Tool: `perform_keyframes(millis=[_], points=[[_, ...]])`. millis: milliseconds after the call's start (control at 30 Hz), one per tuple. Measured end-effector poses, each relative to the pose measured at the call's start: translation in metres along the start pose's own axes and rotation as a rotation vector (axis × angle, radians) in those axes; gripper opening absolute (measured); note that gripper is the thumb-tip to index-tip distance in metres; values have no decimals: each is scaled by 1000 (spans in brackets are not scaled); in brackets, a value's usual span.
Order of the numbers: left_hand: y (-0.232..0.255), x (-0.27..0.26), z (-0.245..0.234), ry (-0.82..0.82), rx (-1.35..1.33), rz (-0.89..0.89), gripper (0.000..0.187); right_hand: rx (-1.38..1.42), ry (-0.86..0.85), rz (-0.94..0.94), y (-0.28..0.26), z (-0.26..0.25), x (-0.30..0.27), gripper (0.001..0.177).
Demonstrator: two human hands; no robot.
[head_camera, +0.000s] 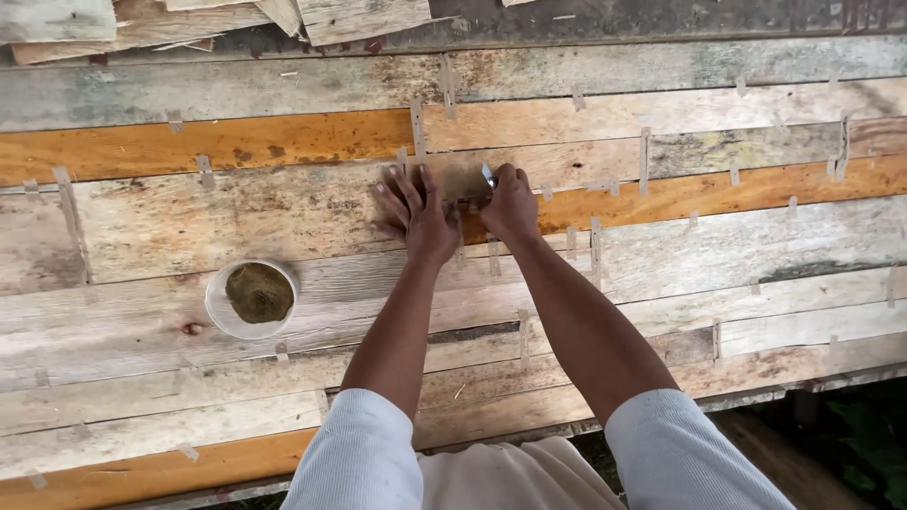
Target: Applying wood filler to gaps between wooden planks on a large surface using a small scraper.
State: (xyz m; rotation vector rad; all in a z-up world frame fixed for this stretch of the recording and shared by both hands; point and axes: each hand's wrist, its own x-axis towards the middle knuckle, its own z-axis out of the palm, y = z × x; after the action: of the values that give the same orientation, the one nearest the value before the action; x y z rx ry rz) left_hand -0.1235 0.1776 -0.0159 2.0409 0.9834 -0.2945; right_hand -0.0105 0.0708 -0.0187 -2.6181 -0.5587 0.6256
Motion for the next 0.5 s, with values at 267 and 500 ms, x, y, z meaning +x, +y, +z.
perform_keyframes(millis=[267, 500], points=[[-14, 21, 14, -52, 32, 12, 92, -124, 16, 88, -11, -3, -7, 37], [-2, -37, -12, -84, 309, 49, 94, -218, 59, 35, 14, 16, -51, 50]])
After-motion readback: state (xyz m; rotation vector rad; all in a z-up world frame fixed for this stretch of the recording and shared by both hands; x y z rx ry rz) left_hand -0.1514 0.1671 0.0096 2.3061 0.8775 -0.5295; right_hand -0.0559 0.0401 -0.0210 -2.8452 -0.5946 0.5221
